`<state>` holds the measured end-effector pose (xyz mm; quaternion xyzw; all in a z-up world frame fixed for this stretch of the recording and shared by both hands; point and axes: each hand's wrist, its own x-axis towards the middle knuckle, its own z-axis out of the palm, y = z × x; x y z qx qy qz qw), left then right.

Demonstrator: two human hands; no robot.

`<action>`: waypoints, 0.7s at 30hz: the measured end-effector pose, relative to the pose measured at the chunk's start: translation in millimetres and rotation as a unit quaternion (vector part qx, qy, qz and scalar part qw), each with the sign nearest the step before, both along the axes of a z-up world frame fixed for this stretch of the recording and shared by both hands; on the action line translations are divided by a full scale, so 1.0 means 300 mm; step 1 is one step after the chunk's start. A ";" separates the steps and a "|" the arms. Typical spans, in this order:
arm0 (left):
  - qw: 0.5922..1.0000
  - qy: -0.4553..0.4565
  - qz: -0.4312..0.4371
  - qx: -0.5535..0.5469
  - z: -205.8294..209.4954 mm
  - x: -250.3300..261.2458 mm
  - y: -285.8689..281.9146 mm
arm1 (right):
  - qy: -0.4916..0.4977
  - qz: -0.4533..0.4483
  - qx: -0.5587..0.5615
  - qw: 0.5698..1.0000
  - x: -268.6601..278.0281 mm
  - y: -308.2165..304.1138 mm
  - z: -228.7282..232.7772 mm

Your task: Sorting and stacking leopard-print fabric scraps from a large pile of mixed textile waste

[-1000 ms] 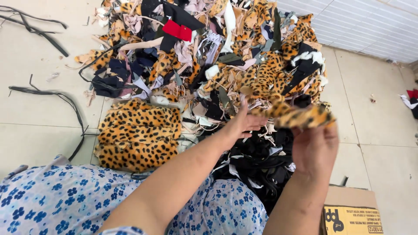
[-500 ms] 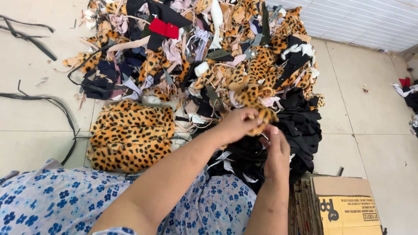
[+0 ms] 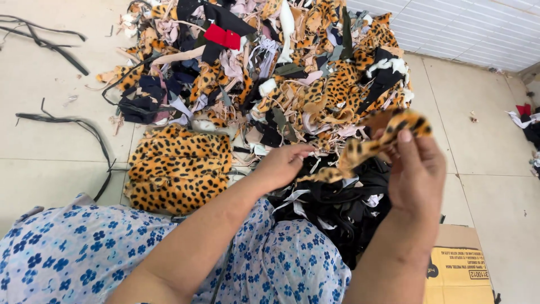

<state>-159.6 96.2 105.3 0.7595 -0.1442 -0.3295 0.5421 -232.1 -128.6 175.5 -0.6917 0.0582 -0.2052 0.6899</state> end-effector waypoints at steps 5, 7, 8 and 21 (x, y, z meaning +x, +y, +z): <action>0.999 -0.002 0.045 -0.031 -0.030 0.016 0.119 | -0.023 0.039 -0.088 0.995 0.042 0.074 0.145; 0.997 -0.017 0.055 -0.050 -0.008 0.015 0.172 | -0.049 0.063 -0.087 0.993 0.063 0.130 0.172; 0.994 -0.032 0.059 -0.089 0.008 0.013 0.197 | -0.055 0.078 -0.087 0.992 0.076 0.164 0.184; 0.986 -0.081 0.132 -0.058 0.191 0.012 0.651 | 0.018 0.206 -0.242 0.948 0.152 0.626 0.122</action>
